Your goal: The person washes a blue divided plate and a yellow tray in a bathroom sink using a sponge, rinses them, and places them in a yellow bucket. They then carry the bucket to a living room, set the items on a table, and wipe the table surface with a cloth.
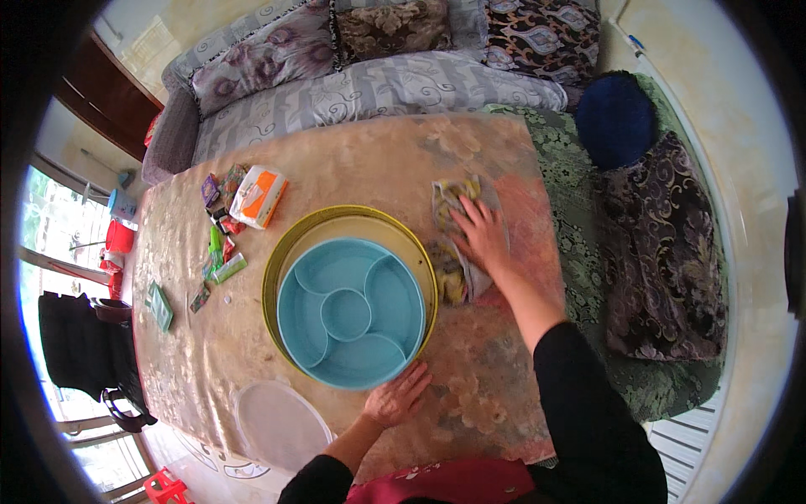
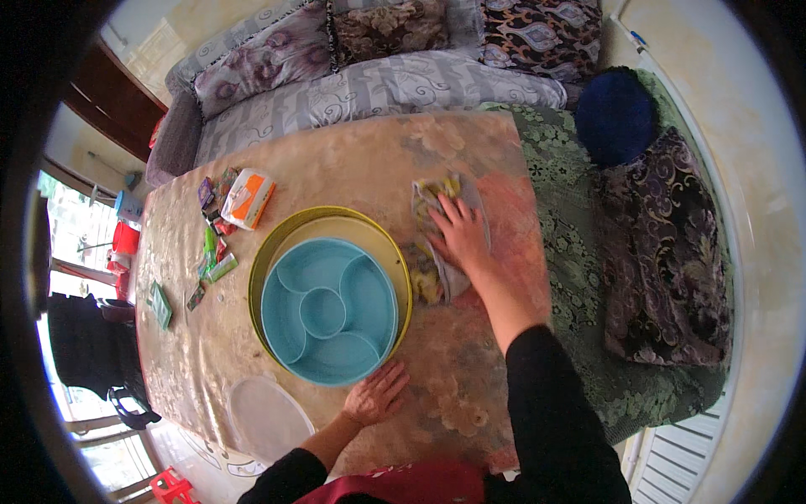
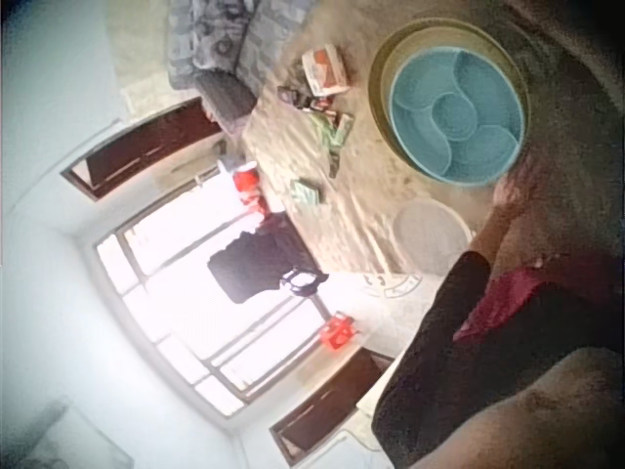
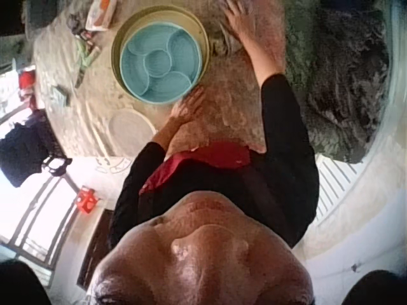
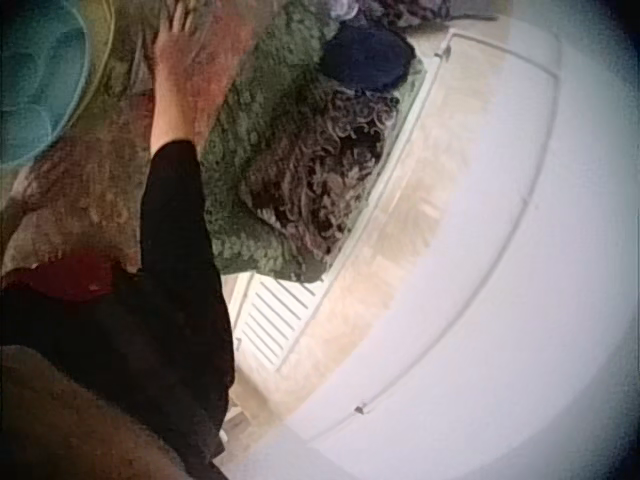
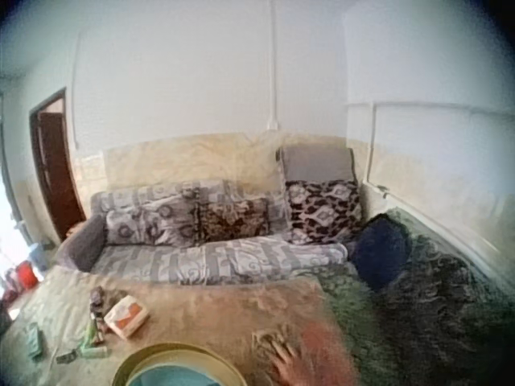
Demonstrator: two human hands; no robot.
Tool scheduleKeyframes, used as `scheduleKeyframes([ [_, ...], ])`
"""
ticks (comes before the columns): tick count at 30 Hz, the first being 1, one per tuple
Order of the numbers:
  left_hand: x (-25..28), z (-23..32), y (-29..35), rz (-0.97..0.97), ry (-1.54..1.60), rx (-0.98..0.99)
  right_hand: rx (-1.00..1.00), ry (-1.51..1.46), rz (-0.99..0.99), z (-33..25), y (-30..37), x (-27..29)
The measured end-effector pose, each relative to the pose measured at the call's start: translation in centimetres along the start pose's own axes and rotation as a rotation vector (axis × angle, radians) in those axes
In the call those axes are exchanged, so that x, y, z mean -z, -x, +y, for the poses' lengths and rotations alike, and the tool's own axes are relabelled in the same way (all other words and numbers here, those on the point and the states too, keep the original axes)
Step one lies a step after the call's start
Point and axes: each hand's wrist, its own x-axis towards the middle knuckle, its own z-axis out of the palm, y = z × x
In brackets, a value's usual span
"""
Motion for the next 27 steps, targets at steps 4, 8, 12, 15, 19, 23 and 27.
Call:
scheduleKeyframes([
  [4,-0.5,-0.1,0.2,-0.04,0.031,0.055,-0.006,0.017,0.04,4.4,-9.6,-4.9],
  [8,-0.8,-0.8,0.2,-0.06,0.071,0.097,-0.341,0.104,0.113,11.2,-14.5,-8.3],
  [12,-0.1,-1.2,-0.3,-0.112,0.091,0.124,-0.573,0.182,0.162,16.6,-15.7,-7.0],
  [15,-0.4,-1.3,-0.1,-0.098,0.063,0.145,-0.454,0.198,0.164,16.6,-15.1,-7.0],
  [19,-0.9,-1.7,-0.2,-0.101,0.041,0.119,-0.353,0.129,0.088,17.4,-9.4,-5.7],
  [23,-0.7,-0.4,-0.1,-0.088,0.057,0.122,-0.287,0.063,-0.005,11.4,1.4,-0.7],
  [27,-0.9,0.0,0.0,-0.099,-0.026,0.089,-0.335,0.015,-0.162,3.8,13.8,5.2],
])
